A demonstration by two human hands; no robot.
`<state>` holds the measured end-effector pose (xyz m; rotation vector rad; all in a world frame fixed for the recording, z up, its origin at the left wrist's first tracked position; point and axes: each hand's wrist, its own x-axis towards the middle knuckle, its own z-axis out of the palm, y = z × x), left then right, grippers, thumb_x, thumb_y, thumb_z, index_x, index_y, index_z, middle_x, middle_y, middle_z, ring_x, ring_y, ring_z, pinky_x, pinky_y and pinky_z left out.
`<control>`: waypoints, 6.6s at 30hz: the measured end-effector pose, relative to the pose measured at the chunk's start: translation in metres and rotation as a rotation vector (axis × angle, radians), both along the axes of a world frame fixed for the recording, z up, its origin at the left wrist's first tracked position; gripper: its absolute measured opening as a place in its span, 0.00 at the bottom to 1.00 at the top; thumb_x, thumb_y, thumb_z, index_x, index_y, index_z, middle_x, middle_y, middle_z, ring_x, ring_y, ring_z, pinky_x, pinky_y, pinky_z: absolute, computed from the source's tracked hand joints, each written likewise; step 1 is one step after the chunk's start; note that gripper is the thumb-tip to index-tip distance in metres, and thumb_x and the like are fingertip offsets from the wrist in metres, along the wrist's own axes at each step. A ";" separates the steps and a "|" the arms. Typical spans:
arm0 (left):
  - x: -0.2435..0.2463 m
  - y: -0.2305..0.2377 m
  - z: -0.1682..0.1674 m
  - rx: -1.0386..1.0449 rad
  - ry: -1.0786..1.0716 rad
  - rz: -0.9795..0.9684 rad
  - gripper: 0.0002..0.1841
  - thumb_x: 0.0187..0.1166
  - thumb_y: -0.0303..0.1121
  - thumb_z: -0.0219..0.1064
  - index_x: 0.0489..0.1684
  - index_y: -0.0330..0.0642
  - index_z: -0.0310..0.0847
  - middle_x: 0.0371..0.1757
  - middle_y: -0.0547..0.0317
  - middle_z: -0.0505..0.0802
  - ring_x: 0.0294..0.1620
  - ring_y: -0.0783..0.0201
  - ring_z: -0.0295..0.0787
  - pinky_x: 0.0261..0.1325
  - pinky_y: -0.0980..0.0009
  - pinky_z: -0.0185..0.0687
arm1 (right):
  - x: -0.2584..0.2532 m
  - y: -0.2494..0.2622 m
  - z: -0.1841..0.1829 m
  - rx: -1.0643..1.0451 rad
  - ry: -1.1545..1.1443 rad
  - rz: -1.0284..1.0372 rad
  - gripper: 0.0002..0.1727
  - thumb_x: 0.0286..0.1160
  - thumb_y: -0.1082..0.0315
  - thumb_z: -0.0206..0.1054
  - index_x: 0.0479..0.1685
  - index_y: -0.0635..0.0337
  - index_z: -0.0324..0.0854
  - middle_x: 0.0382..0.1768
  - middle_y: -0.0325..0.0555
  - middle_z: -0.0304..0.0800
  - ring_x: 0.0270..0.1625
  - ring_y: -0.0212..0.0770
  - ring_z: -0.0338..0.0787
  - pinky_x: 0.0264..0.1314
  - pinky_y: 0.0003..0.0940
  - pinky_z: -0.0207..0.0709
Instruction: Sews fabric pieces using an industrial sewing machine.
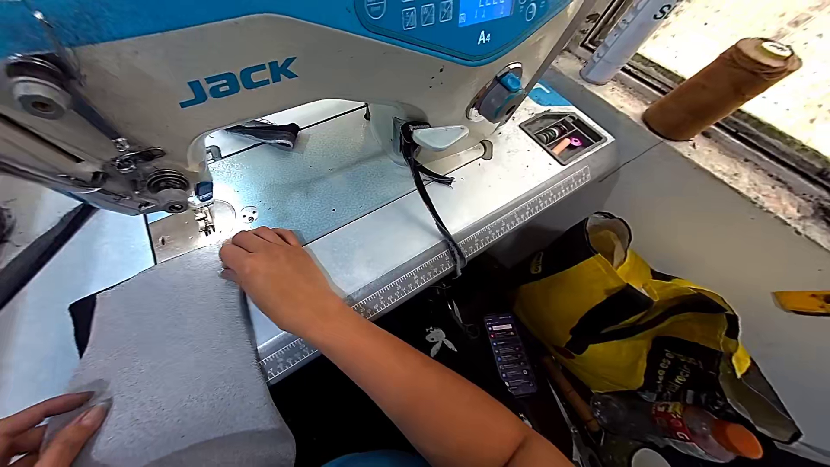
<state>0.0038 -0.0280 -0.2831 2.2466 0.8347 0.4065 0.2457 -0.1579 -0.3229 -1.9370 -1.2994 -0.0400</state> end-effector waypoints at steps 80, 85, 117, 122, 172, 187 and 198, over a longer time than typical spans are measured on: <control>0.085 -0.002 -0.041 0.622 0.071 -0.459 0.36 0.87 0.67 0.38 0.87 0.60 0.67 0.88 0.71 0.74 0.92 0.50 0.59 0.78 0.19 0.42 | 0.052 0.006 -0.012 -0.045 -0.359 0.048 0.25 0.69 0.70 0.55 0.53 0.37 0.97 0.53 0.51 0.94 0.51 0.52 0.91 0.47 0.39 0.83; 0.086 -0.002 -0.041 0.621 0.058 -0.450 0.36 0.87 0.67 0.38 0.86 0.60 0.68 0.87 0.70 0.75 0.91 0.50 0.61 0.78 0.19 0.44 | 0.052 0.008 -0.012 -0.049 -0.355 0.037 0.25 0.70 0.69 0.54 0.53 0.38 0.97 0.54 0.51 0.94 0.53 0.54 0.92 0.48 0.42 0.84; 0.097 -0.008 -0.036 0.612 0.027 -0.382 0.28 0.91 0.56 0.45 0.79 0.57 0.79 0.75 0.69 0.87 0.84 0.47 0.73 0.74 0.16 0.49 | 0.055 -0.088 -0.010 -0.027 -0.294 -0.098 0.18 0.76 0.73 0.55 0.47 0.59 0.94 0.48 0.56 0.94 0.58 0.51 0.90 0.67 0.32 0.77; 0.097 -0.009 -0.036 0.616 0.053 -0.378 0.28 0.91 0.56 0.44 0.79 0.58 0.78 0.77 0.69 0.85 0.85 0.48 0.72 0.75 0.17 0.48 | 0.054 -0.089 -0.010 -0.042 -0.294 -0.098 0.18 0.76 0.73 0.55 0.48 0.60 0.94 0.49 0.57 0.94 0.58 0.51 0.90 0.66 0.32 0.77; 0.127 0.029 -0.031 0.580 0.073 -0.409 0.25 0.89 0.53 0.51 0.73 0.55 0.83 0.80 0.68 0.83 0.89 0.47 0.65 0.77 0.16 0.42 | 0.056 -0.091 -0.009 -0.091 -0.272 -0.075 0.16 0.78 0.74 0.57 0.49 0.63 0.93 0.48 0.60 0.93 0.60 0.52 0.87 0.70 0.31 0.72; 0.139 0.042 -0.030 0.609 0.048 -0.398 0.25 0.88 0.52 0.52 0.73 0.51 0.82 0.78 0.66 0.84 0.88 0.47 0.66 0.77 0.17 0.42 | 0.058 -0.091 -0.007 -0.082 -0.264 -0.063 0.16 0.77 0.74 0.58 0.47 0.63 0.93 0.47 0.59 0.93 0.59 0.50 0.87 0.68 0.31 0.72; 0.075 -0.041 -0.033 0.539 0.072 -0.365 0.25 0.89 0.51 0.52 0.76 0.51 0.80 0.81 0.64 0.82 0.87 0.45 0.69 0.77 0.16 0.46 | 0.004 -0.080 0.008 0.012 -0.185 0.122 0.13 0.80 0.73 0.61 0.51 0.63 0.92 0.54 0.59 0.94 0.64 0.53 0.92 0.71 0.41 0.81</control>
